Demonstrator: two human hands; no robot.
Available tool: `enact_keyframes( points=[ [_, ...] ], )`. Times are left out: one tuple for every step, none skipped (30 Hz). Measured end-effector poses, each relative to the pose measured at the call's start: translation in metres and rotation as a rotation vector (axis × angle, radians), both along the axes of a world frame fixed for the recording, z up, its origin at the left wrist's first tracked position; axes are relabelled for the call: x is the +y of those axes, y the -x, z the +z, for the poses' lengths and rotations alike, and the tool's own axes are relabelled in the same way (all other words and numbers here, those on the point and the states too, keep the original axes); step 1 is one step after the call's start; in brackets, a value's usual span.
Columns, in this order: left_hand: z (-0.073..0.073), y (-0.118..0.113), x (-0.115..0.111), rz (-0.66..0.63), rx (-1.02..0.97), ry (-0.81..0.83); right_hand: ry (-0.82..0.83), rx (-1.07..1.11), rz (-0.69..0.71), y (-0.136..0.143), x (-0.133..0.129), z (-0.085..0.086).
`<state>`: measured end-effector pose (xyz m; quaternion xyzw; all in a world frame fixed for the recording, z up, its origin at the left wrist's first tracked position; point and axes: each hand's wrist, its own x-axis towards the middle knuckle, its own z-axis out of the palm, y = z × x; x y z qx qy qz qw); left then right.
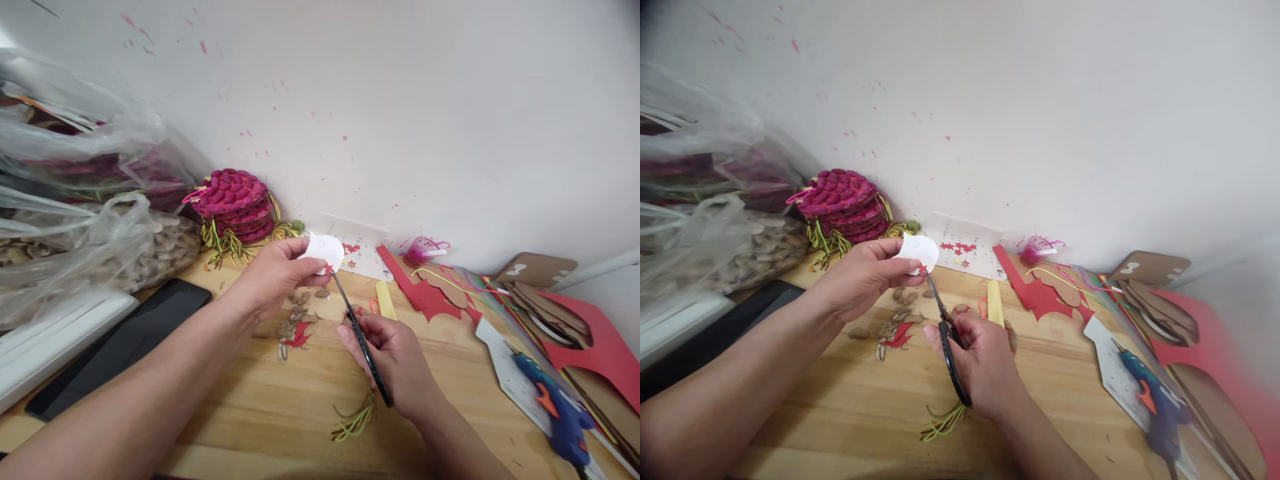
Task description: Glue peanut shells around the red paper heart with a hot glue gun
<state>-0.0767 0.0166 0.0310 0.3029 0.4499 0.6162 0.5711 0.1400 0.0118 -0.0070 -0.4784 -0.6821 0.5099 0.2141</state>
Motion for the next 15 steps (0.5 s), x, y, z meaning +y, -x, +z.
enact_keyframes(
  points=[
    [0.0000,0.0001,-0.0001,0.000,0.001,-0.002,-0.003,-0.001,-0.002,-0.0002,-0.0001,0.0001],
    [0.0000,0.0002,-0.0002,-0.002,0.002,-0.005,-0.009,-0.006,-0.006,-0.0004,-0.0003,0.0002],
    [-0.0001,0.0003,-0.0002,-0.004,0.002,-0.006,-0.016,-0.013,-0.008,-0.0005,-0.0005,0.0005],
    [-0.0002,0.0005,-0.0001,-0.007,0.002,-0.005,-0.024,-0.026,-0.009,-0.0006,-0.0007,0.0010],
    [-0.0002,0.0006,0.0000,-0.007,0.002,-0.003,-0.035,-0.040,-0.012,-0.0007,-0.0010,0.0015],
    [-0.0003,0.0006,0.0000,-0.007,0.003,-0.001,-0.042,-0.052,-0.016,-0.0006,-0.0012,0.0020],
    [-0.0003,0.0005,0.0001,-0.006,0.003,0.000,-0.047,-0.059,-0.018,-0.0005,-0.0014,0.0025],
    [-0.0003,0.0003,0.0002,-0.004,0.003,0.000,-0.049,-0.061,-0.016,-0.0003,-0.0016,0.0029],
    [-0.0004,0.0001,0.0004,-0.003,0.002,-0.001,-0.053,-0.062,-0.014,-0.0001,-0.0016,0.0031],
    [-0.0004,-0.0001,0.0005,-0.002,0.002,-0.002,-0.059,-0.067,-0.013,0.0001,-0.0016,0.0032],
    [-0.0005,-0.0003,0.0007,-0.001,0.001,-0.001,-0.068,-0.074,-0.012,0.0002,-0.0014,0.0031],
    [-0.0006,-0.0004,0.0010,0.000,0.001,-0.001,-0.077,-0.082,-0.011,0.0004,-0.0012,0.0029],
    [-0.0008,-0.0004,0.0013,0.000,0.001,0.000,-0.086,-0.085,-0.011,0.0004,-0.0009,0.0026],
    [-0.0011,-0.0003,0.0015,-0.001,0.000,0.000,-0.090,-0.083,-0.010,0.0005,-0.0005,0.0022],
    [-0.0013,-0.0001,0.0017,-0.001,-0.003,-0.001,-0.092,-0.078,-0.007,0.0004,-0.0002,0.0018]
  ],
)
